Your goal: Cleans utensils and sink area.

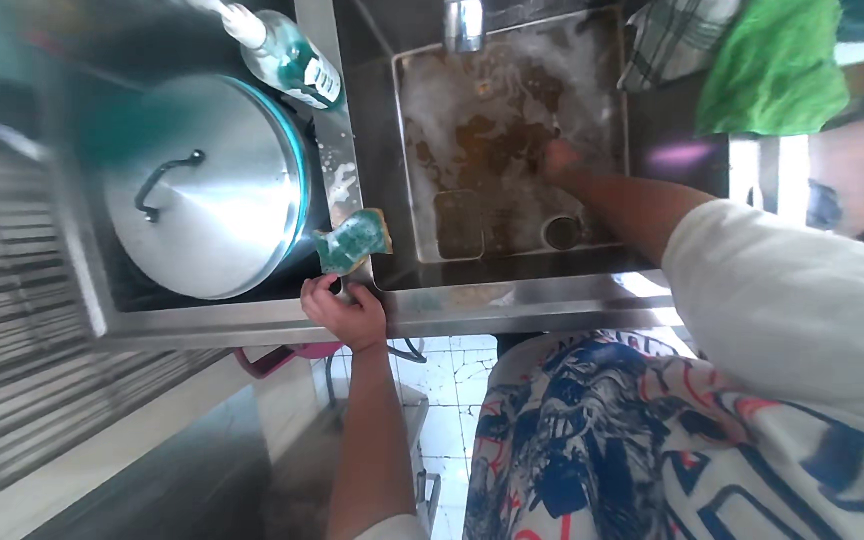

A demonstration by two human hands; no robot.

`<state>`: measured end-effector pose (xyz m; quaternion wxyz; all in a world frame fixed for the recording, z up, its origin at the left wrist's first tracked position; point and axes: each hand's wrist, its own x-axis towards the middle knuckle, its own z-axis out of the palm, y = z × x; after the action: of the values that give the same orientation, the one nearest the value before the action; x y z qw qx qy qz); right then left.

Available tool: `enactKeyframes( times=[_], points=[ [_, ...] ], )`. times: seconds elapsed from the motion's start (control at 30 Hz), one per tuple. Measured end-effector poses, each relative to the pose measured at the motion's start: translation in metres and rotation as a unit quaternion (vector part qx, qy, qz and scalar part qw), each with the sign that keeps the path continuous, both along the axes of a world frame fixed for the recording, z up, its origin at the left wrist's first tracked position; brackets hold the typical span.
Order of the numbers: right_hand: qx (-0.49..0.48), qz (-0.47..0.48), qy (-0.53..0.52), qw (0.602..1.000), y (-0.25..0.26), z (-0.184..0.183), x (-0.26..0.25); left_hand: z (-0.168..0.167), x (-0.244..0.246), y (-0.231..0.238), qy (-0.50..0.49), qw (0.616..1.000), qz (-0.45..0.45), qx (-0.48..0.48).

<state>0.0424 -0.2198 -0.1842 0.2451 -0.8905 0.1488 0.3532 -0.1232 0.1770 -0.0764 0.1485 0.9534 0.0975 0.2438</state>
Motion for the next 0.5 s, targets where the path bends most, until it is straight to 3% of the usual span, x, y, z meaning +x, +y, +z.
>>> enactKeyframes(
  times=[0.27, 0.5],
  points=[
    [-0.04, 0.167, 0.026, 0.985, -0.005, 0.012, 0.006, 0.001, 0.001, -0.001, 0.002, 1.0, 0.002, 0.001],
    [-0.011, 0.155, 0.002, 0.988, -0.02, -0.003, 0.013, 0.002, 0.001, -0.002, 0.008, 1.0, 0.006, 0.001]
  ],
)
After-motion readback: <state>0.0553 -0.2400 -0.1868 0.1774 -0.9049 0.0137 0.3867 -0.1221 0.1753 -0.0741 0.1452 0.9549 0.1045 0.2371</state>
